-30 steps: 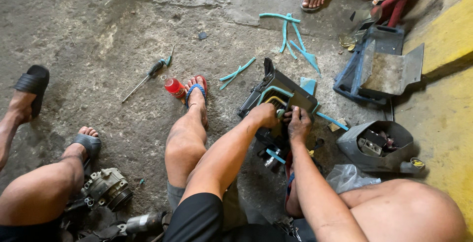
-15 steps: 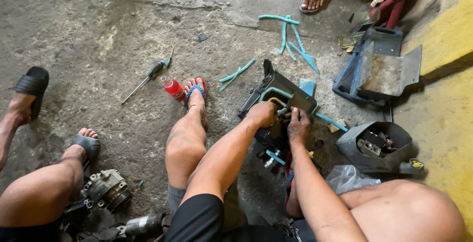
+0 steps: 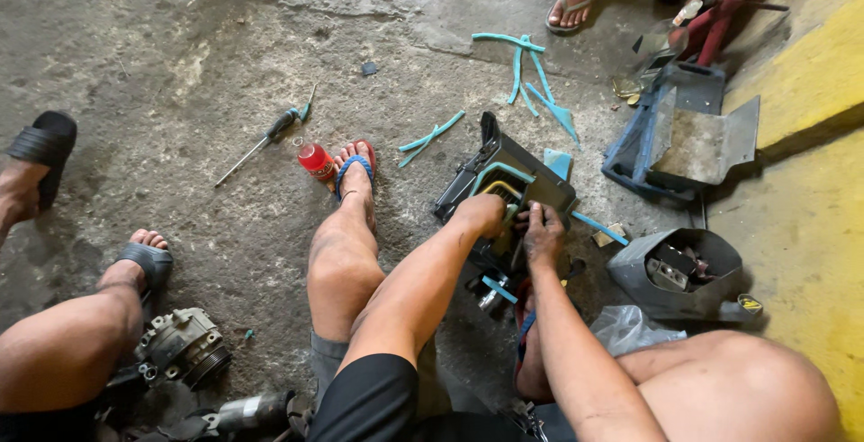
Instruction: The person sits on the floor and works on a black electronic device, adjusting internal components and wires. They apply a red liquid from a bottle onto a blue sponge and use it to clean parts of the device.
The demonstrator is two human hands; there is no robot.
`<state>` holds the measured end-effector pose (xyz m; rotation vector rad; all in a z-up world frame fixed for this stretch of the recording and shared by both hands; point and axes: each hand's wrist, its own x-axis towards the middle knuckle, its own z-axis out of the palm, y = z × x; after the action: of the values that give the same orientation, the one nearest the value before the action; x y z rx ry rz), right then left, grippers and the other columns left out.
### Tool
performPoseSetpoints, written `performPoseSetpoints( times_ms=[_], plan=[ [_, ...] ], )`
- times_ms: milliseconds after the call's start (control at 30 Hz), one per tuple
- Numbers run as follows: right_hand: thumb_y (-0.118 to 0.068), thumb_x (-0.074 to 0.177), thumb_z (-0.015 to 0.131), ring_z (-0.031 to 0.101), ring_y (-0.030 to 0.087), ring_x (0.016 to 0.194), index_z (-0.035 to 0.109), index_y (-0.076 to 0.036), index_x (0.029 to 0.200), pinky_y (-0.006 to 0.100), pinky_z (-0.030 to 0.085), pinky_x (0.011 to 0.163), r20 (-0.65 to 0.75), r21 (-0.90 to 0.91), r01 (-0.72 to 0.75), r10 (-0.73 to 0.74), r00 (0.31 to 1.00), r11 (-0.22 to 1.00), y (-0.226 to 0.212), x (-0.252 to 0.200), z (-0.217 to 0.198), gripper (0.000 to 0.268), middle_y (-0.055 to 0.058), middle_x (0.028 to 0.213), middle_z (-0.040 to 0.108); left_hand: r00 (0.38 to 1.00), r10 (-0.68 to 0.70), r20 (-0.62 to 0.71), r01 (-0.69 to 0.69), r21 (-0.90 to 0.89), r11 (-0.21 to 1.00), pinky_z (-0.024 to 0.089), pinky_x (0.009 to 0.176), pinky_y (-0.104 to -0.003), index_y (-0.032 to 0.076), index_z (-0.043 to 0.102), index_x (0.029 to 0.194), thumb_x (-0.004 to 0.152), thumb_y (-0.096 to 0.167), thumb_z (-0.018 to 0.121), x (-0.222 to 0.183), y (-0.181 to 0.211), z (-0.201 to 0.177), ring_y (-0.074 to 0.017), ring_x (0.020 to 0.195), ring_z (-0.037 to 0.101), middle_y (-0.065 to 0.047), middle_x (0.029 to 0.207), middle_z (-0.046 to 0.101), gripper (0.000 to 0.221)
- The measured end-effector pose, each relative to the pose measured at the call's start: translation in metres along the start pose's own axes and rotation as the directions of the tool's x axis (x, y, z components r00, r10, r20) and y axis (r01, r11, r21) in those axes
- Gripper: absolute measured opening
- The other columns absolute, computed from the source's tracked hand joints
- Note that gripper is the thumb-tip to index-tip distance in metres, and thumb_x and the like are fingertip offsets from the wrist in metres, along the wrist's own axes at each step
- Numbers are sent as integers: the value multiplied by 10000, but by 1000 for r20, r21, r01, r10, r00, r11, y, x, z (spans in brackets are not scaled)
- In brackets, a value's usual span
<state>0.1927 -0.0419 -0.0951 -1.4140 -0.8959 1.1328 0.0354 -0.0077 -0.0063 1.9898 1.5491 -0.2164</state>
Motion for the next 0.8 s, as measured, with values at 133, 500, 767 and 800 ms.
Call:
performPoseSetpoints(
  times_ms=[133,500,767,800],
  plan=[
    [-274,1047,594,661,135,629,699,-40,1096,270,516,613,18,3,31,-31,999,1000,12,3,-6,261,69,850,743,999,-15,52,14,21,1000,615,812,-424,95,814,961,660,211,890,-5,2,-6,-293,985,761,-136,1015,789,332],
    [-216,1017,652,703,150,692,720,-14,1061,285,571,657,110,-26,-34,37,993,999,11,-13,-23,218,100,877,762,998,25,-53,-22,52,998,611,838,-435,106,812,972,720,173,814,-18,4,-8,-308,1006,753,-135,1058,779,261],
    [-227,1022,651,675,149,680,724,-55,993,304,546,607,132,-193,-71,98,986,979,-146,-10,-7,189,74,856,740,941,-38,-335,17,-67,998,609,803,-466,98,788,975,866,145,650,-36,-4,-30,-355,964,749,-174,1029,767,182],
    [-257,1049,641,651,171,680,725,-45,1011,323,520,598,144,-272,-56,98,985,961,-173,-6,-3,231,94,869,734,936,-54,-347,31,-73,997,609,802,-468,94,784,972,870,140,643,-38,-8,-32,-358,959,750,-175,1028,764,179]
  ],
)
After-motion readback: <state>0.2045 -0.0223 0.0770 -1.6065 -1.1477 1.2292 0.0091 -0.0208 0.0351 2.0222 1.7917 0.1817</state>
